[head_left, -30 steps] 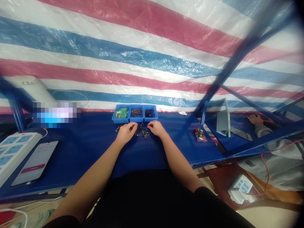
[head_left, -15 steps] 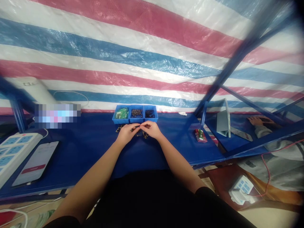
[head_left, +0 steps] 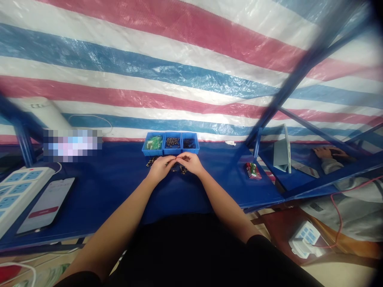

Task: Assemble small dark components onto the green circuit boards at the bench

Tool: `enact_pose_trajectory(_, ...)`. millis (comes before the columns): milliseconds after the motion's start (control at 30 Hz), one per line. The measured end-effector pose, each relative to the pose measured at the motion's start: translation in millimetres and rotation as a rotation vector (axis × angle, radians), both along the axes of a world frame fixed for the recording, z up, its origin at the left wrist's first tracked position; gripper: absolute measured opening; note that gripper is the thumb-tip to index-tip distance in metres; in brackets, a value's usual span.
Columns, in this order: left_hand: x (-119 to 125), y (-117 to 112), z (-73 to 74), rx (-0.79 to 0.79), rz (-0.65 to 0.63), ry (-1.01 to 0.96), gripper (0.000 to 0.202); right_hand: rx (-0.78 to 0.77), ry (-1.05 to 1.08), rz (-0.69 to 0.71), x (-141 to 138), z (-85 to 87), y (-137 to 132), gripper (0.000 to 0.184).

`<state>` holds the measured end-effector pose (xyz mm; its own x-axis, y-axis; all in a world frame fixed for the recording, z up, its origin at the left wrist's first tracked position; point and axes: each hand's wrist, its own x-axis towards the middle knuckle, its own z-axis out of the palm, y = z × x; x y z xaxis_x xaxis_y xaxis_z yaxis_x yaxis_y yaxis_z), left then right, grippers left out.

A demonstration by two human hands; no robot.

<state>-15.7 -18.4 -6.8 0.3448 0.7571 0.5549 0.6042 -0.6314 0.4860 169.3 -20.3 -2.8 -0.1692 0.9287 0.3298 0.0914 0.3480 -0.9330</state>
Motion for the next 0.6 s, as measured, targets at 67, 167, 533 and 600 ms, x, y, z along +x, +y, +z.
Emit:
enact_pose_trajectory(67, -1.5, 0.3, 0.3, -0.018, 0.012, 0.028, 0.029, 0.006, -0.034, 0.007, 0.0, 2.4, -1.9, 0.031)
enact_pose_trajectory(167, -3.9, 0.0, 1.3, -0.056, 0.008, 0.061, 0.029, 0.026, -0.085, 0.026, -0.3, 5.7, -5.1, 0.034)
enact_pose_trajectory(533, -1.9, -5.3, 5.9, -0.086, 0.024, 0.06, 0.031, 0.1, -0.11, -0.045, -1.7, 0.3, -2.8, 0.031)
enact_pose_trajectory(600, -1.6, -4.0, 3.6, -0.093, 0.041, 0.015, 0.032, 0.093, -0.087, -0.069, -0.5, -1.2, -0.3, 0.031)
